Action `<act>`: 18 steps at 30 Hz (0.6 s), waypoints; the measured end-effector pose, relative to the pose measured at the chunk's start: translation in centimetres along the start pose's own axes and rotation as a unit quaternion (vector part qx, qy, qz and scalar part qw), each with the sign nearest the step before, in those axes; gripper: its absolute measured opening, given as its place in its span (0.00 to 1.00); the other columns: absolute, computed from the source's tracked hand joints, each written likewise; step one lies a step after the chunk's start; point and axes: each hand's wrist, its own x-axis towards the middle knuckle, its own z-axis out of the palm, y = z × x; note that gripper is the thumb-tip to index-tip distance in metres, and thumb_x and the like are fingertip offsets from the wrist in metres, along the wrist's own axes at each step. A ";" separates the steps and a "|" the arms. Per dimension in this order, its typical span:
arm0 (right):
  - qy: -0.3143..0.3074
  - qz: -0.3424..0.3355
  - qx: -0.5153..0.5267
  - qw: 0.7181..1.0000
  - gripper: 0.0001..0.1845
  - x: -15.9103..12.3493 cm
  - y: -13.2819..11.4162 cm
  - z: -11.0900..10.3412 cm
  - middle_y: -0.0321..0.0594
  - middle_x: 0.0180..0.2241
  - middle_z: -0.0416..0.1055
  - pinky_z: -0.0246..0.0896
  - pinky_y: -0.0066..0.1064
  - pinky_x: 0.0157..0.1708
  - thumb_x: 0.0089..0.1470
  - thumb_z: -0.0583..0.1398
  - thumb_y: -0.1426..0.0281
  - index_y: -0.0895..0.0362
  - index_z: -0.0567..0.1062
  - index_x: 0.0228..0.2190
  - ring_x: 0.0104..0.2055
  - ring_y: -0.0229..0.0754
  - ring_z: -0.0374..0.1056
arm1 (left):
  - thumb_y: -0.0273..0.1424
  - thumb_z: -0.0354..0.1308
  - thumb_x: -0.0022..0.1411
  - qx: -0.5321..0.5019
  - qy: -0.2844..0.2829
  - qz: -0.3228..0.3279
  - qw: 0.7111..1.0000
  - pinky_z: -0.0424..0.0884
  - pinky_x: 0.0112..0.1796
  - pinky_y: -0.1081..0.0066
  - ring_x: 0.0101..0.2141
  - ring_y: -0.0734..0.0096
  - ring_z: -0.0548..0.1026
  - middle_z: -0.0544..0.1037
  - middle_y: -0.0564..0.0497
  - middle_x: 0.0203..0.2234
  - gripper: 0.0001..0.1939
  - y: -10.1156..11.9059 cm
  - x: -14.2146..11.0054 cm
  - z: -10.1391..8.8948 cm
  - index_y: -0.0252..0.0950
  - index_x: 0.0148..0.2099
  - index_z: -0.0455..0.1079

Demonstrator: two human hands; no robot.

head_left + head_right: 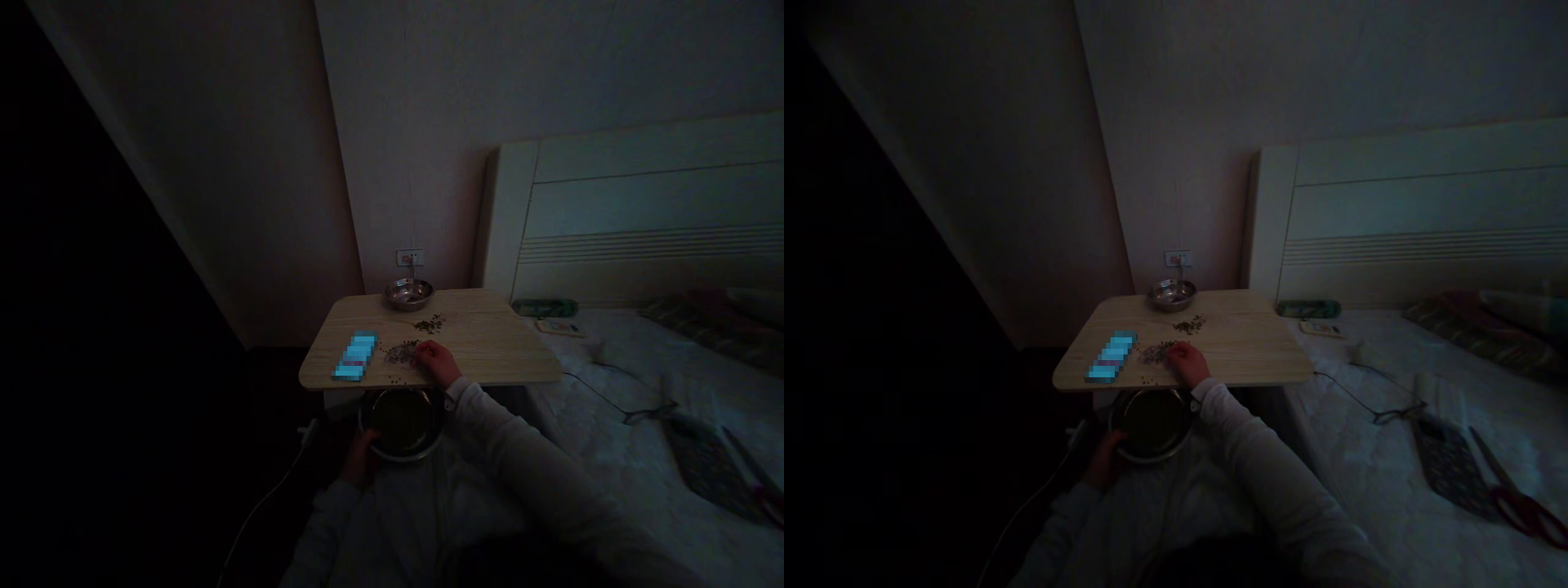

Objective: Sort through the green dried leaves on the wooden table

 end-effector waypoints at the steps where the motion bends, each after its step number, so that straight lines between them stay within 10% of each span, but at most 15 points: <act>1: 0.002 0.000 -0.001 1.000 0.05 -0.1 -0.1 0.0 0.31 0.19 0.72 0.62 0.30 0.35 0.41 0.58 0.72 0.56 0.72 0.25 0.27 0.39 0.68 | 0.23 0.60 0.42 -0.002 -0.001 0.000 1.000 0.71 0.50 0.59 0.49 0.52 0.76 0.80 0.48 0.27 0.09 0.1 -0.1 0.1 0.40 0.29 0.70; 18: -0.023 -0.002 -0.021 1.000 0.04 -2.0 -0.9 1.9 0.31 0.21 0.72 0.59 0.29 0.31 0.43 0.58 0.73 0.56 0.72 0.27 0.27 0.38 0.66 | 0.15 0.59 0.40 0.047 -0.008 0.002 0.999 0.67 0.54 0.60 0.55 0.49 0.71 0.81 0.44 0.31 0.13 1.4 -1.0 -0.3 0.39 0.26 0.71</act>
